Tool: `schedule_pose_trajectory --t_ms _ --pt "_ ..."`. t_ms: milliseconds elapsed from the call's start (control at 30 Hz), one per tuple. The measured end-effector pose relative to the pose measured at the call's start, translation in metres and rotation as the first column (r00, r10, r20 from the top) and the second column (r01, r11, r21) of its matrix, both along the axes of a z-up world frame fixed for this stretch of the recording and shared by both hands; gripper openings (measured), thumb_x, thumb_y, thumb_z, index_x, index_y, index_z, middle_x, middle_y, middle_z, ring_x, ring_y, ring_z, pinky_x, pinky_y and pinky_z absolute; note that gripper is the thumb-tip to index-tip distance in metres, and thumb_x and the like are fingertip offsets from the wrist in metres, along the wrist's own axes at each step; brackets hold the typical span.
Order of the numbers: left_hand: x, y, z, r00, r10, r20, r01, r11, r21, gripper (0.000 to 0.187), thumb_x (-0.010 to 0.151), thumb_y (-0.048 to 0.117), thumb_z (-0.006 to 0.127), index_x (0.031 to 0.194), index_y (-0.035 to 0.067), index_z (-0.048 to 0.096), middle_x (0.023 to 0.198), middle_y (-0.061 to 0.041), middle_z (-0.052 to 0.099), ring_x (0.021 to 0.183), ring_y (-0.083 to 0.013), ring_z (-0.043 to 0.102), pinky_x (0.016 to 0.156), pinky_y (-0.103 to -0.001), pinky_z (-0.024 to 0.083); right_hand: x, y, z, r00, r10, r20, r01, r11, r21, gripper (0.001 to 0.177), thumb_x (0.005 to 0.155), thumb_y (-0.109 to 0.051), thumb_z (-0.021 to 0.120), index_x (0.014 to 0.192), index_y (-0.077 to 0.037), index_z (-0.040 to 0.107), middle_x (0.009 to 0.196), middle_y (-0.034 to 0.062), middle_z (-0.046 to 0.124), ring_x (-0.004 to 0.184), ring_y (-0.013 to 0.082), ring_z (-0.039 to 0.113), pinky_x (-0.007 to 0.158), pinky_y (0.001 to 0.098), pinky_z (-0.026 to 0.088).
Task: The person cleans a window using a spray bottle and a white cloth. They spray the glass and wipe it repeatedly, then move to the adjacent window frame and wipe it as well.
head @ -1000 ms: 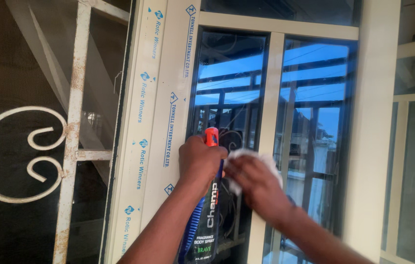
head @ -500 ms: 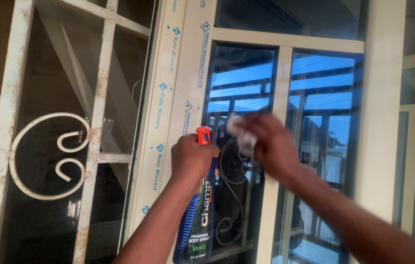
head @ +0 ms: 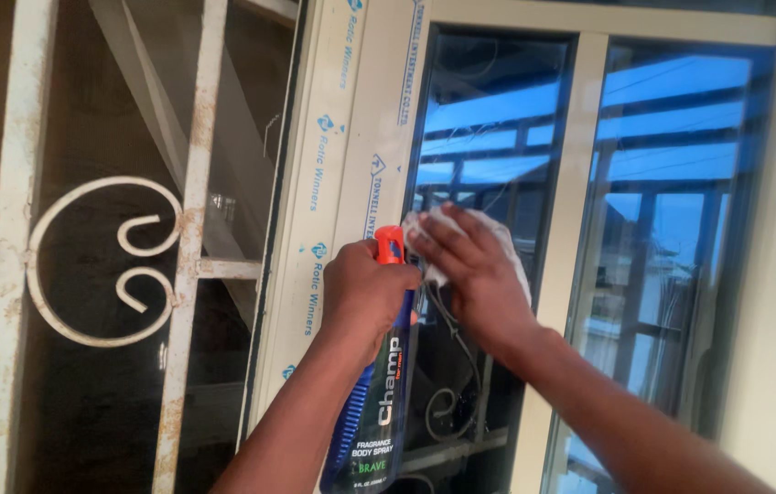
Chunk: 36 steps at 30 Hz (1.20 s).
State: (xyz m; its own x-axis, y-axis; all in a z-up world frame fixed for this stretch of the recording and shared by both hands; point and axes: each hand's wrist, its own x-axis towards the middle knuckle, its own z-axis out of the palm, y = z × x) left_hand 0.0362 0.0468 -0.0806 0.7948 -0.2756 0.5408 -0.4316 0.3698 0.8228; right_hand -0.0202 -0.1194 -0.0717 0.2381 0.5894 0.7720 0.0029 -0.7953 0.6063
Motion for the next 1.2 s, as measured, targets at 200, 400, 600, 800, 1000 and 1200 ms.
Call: schedule_pose_trajectory --t_ms 200,400,600,800,1000,1200 --pt "-0.008 0.000 -0.016 0.998 -0.050 -0.023 0.052 0.993 0.107 0.025 0.068 0.003 0.073 0.091 -0.005 0.073 0.077 -0.015 0.073 0.058 -0.0225 0.070 0.048 -0.038 0.063 -0.005 -0.003 -0.065 0.990 -0.074 -0.122 0.076 0.997 0.012 0.056 0.059 0.010 0.063 0.111 -0.008 0.070 0.140 0.0122 0.060 0.141 0.0361 0.048 0.114 0.0495 0.040" --pt "-0.015 0.004 -0.024 0.997 -0.047 -0.058 0.059 0.973 0.224 0.031 0.068 0.003 0.075 0.098 -0.005 0.072 0.078 -0.018 0.072 0.054 -0.0263 0.070 0.047 -0.038 0.061 -0.015 -0.012 -0.149 0.922 0.039 -0.386 -0.033 0.999 0.020 0.046 0.062 0.003 0.072 0.106 -0.008 0.075 0.129 0.0082 0.066 0.136 0.0353 0.051 0.111 0.0475 0.041" --pt "-0.016 0.009 -0.033 0.998 -0.061 -0.020 0.065 0.946 0.318 0.033 0.068 0.004 0.078 0.098 -0.007 0.071 0.079 -0.018 0.071 0.055 -0.0271 0.071 0.046 -0.038 0.061 -0.034 -0.012 -0.196 0.571 0.252 -0.781 -0.211 0.965 0.157 0.035 0.076 -0.001 0.078 0.111 -0.008 0.077 0.128 0.0032 0.072 0.137 0.0278 0.058 0.116 0.0411 0.045" --pt "-0.013 0.009 -0.032 0.996 -0.086 -0.030 0.091 0.954 0.285 0.028 0.067 0.003 0.077 0.092 -0.010 0.073 0.076 -0.021 0.072 0.051 -0.0286 0.069 0.043 -0.040 0.058 -0.045 -0.016 -0.104 0.791 0.289 -0.539 -0.058 0.913 0.404 0.060 0.065 0.025 0.057 0.109 -0.011 0.075 0.123 0.0076 0.072 0.122 0.0257 0.066 0.108 0.0390 0.053" --pt "-0.012 -0.006 -0.045 0.995 -0.089 -0.036 0.096 0.952 0.291 0.027 0.066 0.002 0.078 0.090 -0.009 0.070 0.075 -0.020 0.070 0.051 -0.0291 0.069 0.043 -0.041 0.059 -0.057 -0.029 -0.039 0.974 0.147 -0.171 -0.093 0.952 0.290 0.059 0.074 0.024 0.059 0.118 -0.010 0.077 0.133 0.0097 0.069 0.126 0.0325 0.061 0.109 0.0422 0.052" --pt "-0.013 -0.013 -0.095 0.996 -0.076 -0.049 0.086 0.962 0.259 0.030 0.063 0.002 0.078 0.092 -0.006 0.071 0.075 -0.017 0.071 0.052 -0.0248 0.068 0.043 -0.039 0.060 -0.061 -0.014 -0.127 0.991 0.058 -0.124 -0.034 0.981 0.193 0.063 0.070 0.018 0.062 0.124 -0.011 0.075 0.135 0.0085 0.067 0.129 0.0349 0.058 0.108 0.0447 0.051"
